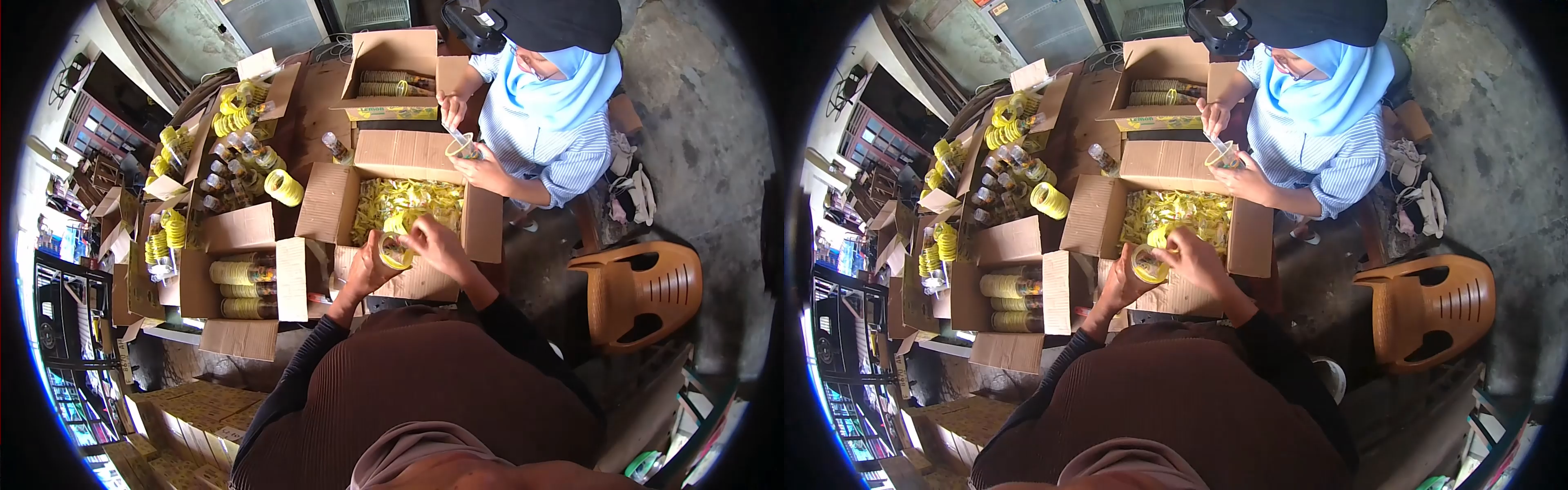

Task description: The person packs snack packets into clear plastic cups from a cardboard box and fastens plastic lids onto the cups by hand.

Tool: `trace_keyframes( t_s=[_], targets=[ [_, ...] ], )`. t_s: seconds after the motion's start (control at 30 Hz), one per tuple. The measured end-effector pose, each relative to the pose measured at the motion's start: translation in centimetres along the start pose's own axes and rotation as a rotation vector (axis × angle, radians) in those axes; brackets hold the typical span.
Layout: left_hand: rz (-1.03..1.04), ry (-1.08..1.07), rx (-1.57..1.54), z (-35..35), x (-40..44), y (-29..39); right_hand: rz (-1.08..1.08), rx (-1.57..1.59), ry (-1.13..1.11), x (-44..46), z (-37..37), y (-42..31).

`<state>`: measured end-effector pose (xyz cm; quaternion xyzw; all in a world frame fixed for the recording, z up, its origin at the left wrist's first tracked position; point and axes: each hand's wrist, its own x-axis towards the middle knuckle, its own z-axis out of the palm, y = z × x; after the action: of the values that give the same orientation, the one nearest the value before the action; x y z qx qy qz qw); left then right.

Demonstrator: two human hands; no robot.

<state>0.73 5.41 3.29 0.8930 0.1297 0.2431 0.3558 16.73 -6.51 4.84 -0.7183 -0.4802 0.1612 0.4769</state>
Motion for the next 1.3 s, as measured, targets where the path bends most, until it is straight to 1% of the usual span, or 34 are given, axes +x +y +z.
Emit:
trace_keyframes(
  t_s=[0.03, 0.07, 0.1, 0.13, 0.17, 0.2, 0.23, 0.3, 0.33, 0.4, 0.47, 0.53, 0.57, 0.63, 0.7, 0.77, 0.8, 0.83, 0.87, 0.9, 0.93, 0.97, 1.0, 1.07, 1.13, 1.2, 1.23, 1.27, 1.3],
  targets=[
    [-0.094, -0.067, -0.032, -0.1, 0.1, 0.2, -0.108, -0.151, -0.044, -0.2, 0.3, -0.4],
    [-0.093, -0.069, -0.032, -0.2, 0.1, 0.4, -0.215, -0.303, -0.088, -0.2, 0.4, -0.9],
    [-0.061, -0.09, 0.021, -0.3, 0.2, 0.7, -0.288, -0.354, -0.074, -0.1, 0.2, -1.8],
    [-0.029, -0.11, 0.073, -0.4, 0.2, 0.9, -0.287, -0.355, -0.073, 0.0, 0.6, -1.1],
    [-0.073, -0.157, 0.071, -0.5, 0.2, 0.9, -0.318, -0.416, -0.088, 0.2, 1.4, 0.1],
    [-0.073, -0.156, 0.071, -0.7, 0.3, 1.0, -0.349, -0.476, -0.103, 0.5, 1.5, -0.2],
    [-0.149, -0.233, -0.004, -1.0, 0.5, 1.2, -0.349, -0.475, -0.102, 0.4, 1.5, -0.4],
    [-0.327, -0.397, -0.142, -1.7, 0.7, 1.5, -0.378, -0.48, -0.189, 0.1, 1.0, -1.2],
    [-0.325, -0.401, -0.144, -1.7, 0.8, 1.1, -0.373, -0.481, -0.188, 0.1, 1.3, -0.9],
    [-0.277, -0.466, -0.315, -1.6, 0.8, 0.2, -0.369, -0.454, -0.246, 0.0, 1.8, -0.3],
    [-0.244, -0.45, -0.303, -1.3, 0.4, -0.2, -0.349, -0.419, -0.256, -0.1, 1.8, -0.1],
    [-0.166, -0.388, -0.205, -0.9, -0.1, -0.4, -0.328, -0.383, -0.267, -0.2, 1.8, 0.0],
    [-0.158, -0.327, -0.188, -0.6, -0.4, -0.4, -0.307, -0.324, -0.268, -0.3, 1.8, 0.2],
    [-0.129, -0.299, -0.136, -0.2, -0.7, -0.5, -0.281, -0.269, -0.263, -0.5, 2.3, 0.8],
    [-0.098, -0.272, -0.085, 0.4, -1.2, -0.9, -0.205, -0.123, -0.192, -1.0, 3.0, 1.3],
    [-0.11, -0.184, 0.028, 1.2, -1.9, -1.4, -0.166, -0.127, -0.152, -1.4, 3.4, 1.4],
    [-0.105, -0.19, 0.024, 1.3, -2.0, -1.3, -0.132, -0.129, -0.117, -1.5, 3.7, 1.5],
    [-0.09, -0.164, 0.1, 1.5, -2.1, -1.1, -0.126, -0.132, -0.11, -1.6, 4.0, 1.7],
    [-0.073, -0.135, 0.176, 1.6, -2.0, -1.0, -0.035, -0.078, -0.014, -1.6, 4.4, 2.1],
    [-0.065, -0.142, 0.173, 1.6, -1.7, -0.4, 0.056, -0.024, 0.084, -1.7, 4.7, 2.6],
    [-0.055, -0.101, 0.187, 1.4, -1.4, 0.4, 0.06, -0.027, 0.093, -1.9, 4.9, 3.1],
    [-0.045, -0.058, 0.2, 1.3, -1.1, 0.8, 0.134, -0.022, 0.083, -2.1, 4.9, 3.7],
    [-0.038, -0.064, 0.196, 1.4, -1.1, 0.8, 0.209, -0.015, 0.073, -2.2, 4.8, 3.8],
    [0.027, -0.047, 0.223, 1.7, -1.3, 0.8, 0.228, -0.018, 0.109, -2.5, 5.0, 3.9],
    [0.046, -0.044, 0.228, 2.0, -1.3, 0.9, 0.247, -0.027, 0.148, -3.0, 5.0, 4.6],
    [0.062, -0.034, 0.237, 1.8, -1.2, 0.9, 0.381, -0.177, 0.261, -3.4, 5.5, 6.1],
    [0.12, 0.013, 0.207, 1.2, -1.2, 0.8, 0.623, -0.227, 0.298, -3.2, 4.7, 7.9],
    [0.178, 0.062, 0.179, 0.7, -1.1, 0.7, 0.626, -0.226, 0.306, -3.9, 3.7, 9.3],
    [0.104, 0.064, 0.144, 0.4, -1.1, 0.9, 0.577, -0.216, 0.328, -4.7, 2.4, 11.3]
  ],
)
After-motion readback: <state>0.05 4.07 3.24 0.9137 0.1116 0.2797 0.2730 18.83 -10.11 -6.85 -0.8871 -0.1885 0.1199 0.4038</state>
